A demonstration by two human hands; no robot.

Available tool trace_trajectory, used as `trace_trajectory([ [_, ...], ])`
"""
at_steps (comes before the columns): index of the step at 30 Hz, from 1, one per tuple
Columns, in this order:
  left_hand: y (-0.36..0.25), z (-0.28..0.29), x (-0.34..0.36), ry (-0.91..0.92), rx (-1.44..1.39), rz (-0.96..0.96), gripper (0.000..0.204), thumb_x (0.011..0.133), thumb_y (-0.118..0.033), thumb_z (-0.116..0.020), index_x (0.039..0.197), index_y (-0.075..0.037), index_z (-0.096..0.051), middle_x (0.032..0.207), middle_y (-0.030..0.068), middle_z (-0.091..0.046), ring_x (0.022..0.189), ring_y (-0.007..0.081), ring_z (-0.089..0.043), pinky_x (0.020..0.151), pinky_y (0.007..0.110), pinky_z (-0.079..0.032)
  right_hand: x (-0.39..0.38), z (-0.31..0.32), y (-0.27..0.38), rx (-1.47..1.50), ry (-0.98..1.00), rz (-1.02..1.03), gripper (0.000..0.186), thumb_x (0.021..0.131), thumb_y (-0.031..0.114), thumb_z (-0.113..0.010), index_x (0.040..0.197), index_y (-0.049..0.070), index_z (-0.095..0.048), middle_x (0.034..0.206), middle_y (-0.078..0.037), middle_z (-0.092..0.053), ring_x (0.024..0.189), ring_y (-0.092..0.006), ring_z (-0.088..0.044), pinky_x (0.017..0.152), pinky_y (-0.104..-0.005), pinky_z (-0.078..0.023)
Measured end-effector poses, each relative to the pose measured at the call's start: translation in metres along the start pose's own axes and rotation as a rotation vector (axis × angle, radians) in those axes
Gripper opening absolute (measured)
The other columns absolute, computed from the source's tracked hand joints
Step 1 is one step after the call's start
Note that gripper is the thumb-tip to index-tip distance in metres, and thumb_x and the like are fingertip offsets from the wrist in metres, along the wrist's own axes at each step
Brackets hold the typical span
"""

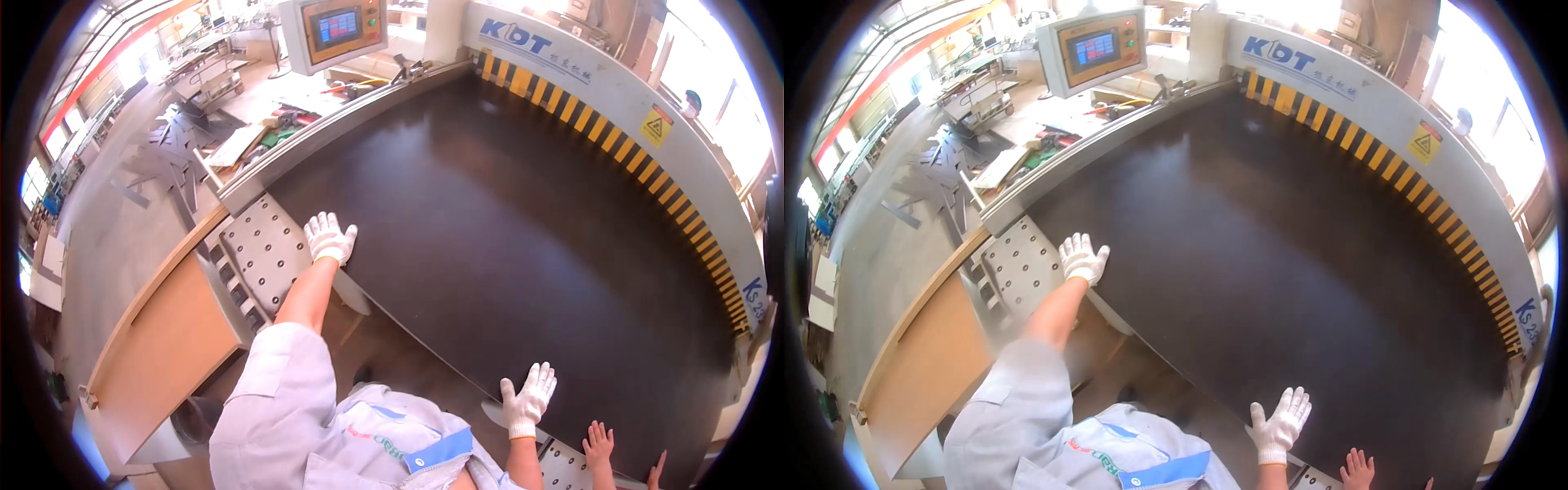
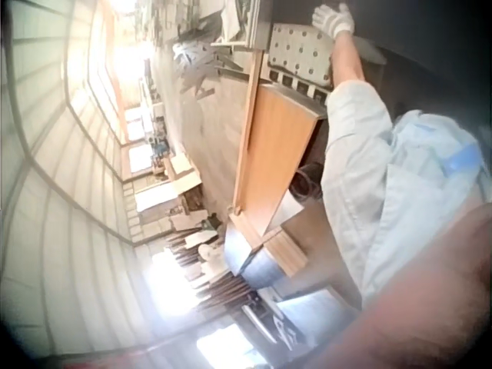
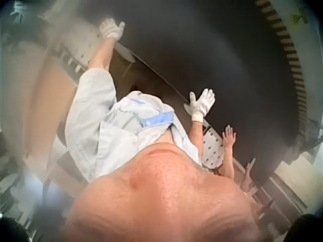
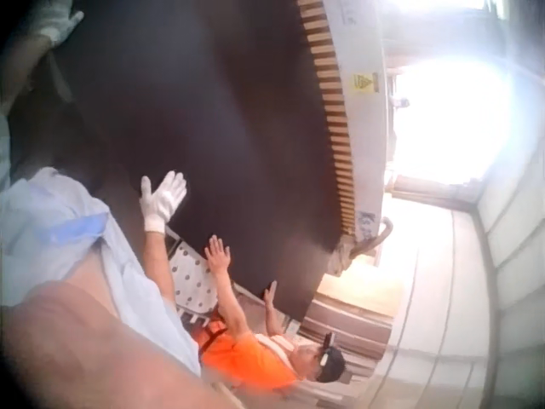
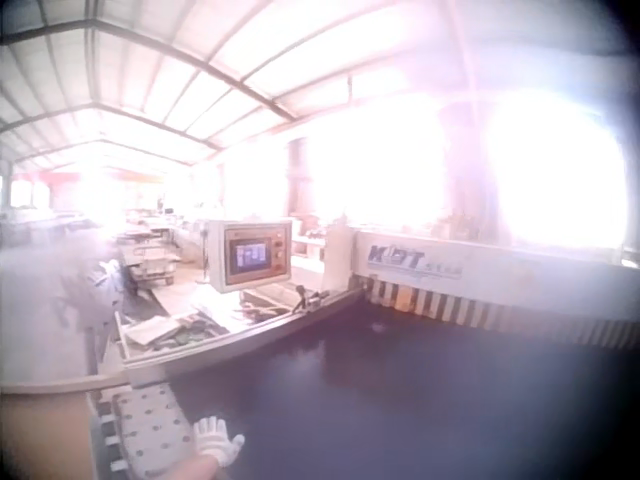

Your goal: The person feeds a large wooden panel into a cutting machine, removes a cut piece, and turns and reloads the panel into the machine with another worker.

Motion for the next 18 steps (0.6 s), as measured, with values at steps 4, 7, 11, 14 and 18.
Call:
trace_trajectory([
  [4,0.02,-0.005,-0.004,-0.049,0.02,0.003,0.094,0.115,-0.071,-0.051,0.184,-0.007,-0.044,0.195,0.0178,-0.037,0.181,0.0408,-0.027,0.148,0.058,-0.015,-0.014,-0.011,0.001,-0.01,0.001,0.026,0.103,0.1,0.066,-0.081,0.167,-0.01,-0.06,0.183,-0.036,-0.047,0.176,-0.0541,-0.034,0.148,-0.0629,-0.018],
  [7,0.006,0.018,-0.016,0.042,0.066,-0.005,0.094,0.115,-0.071,-0.051,0.183,-0.008,-0.046,0.194,0.0172,-0.039,0.18,0.0403,-0.03,0.148,0.058,-0.016,-0.016,-0.007,-0.001,0.048,0.044,-0.007,0.104,0.098,0.067,-0.084,0.166,-0.009,-0.061,0.182,-0.037,-0.047,0.176,-0.0547,-0.034,0.148,-0.0636,-0.018],
  [11,-0.038,0.007,-0.012,-0.047,0.121,-0.124,0.077,0.112,-0.062,-0.064,0.163,-0.005,-0.069,0.175,0.02,-0.063,0.163,0.0379,-0.055,0.137,0.054,-0.039,-0.012,0.014,-0.015,-0.004,-0.04,0.02,0.1,0.101,0.07,-0.078,0.163,-0.008,-0.063,0.175,-0.035,-0.053,0.167,-0.0548,-0.044,0.143,-0.0644,-0.026],
  [14,-0.002,-0.006,0.0,-0.167,0.099,-0.071,0.079,0.115,-0.064,-0.059,0.166,-0.004,-0.064,0.176,0.0189,-0.059,0.161,0.0393,-0.055,0.134,0.056,-0.041,0.012,0.03,-0.005,0.017,-0.03,0.06,0.097,0.108,0.071,-0.069,0.168,-0.005,-0.059,0.179,-0.033,-0.051,0.169,-0.0512,-0.043,0.144,-0.0602,-0.027],
  [18,-0.005,-0.011,0.003,-0.125,0.158,-0.04,0.086,0.12,-0.07,-0.048,0.178,-0.007,-0.053,0.186,0.0166,-0.05,0.172,0.0379,-0.044,0.143,0.053,-0.031,0.02,0.041,-0.015,0.038,0.035,0.0,0.097,0.107,0.07,-0.07,0.168,-0.005,-0.059,0.179,-0.033,-0.051,0.17,-0.0502,-0.043,0.145,-0.0593,-0.027],
])
Point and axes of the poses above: each hand's wrist, its own x-axis towards the middle knuckle, its own z-axis out of the back of the hand, y = z × x, the point moved 7 cm from there along x, towards the middle knuckle
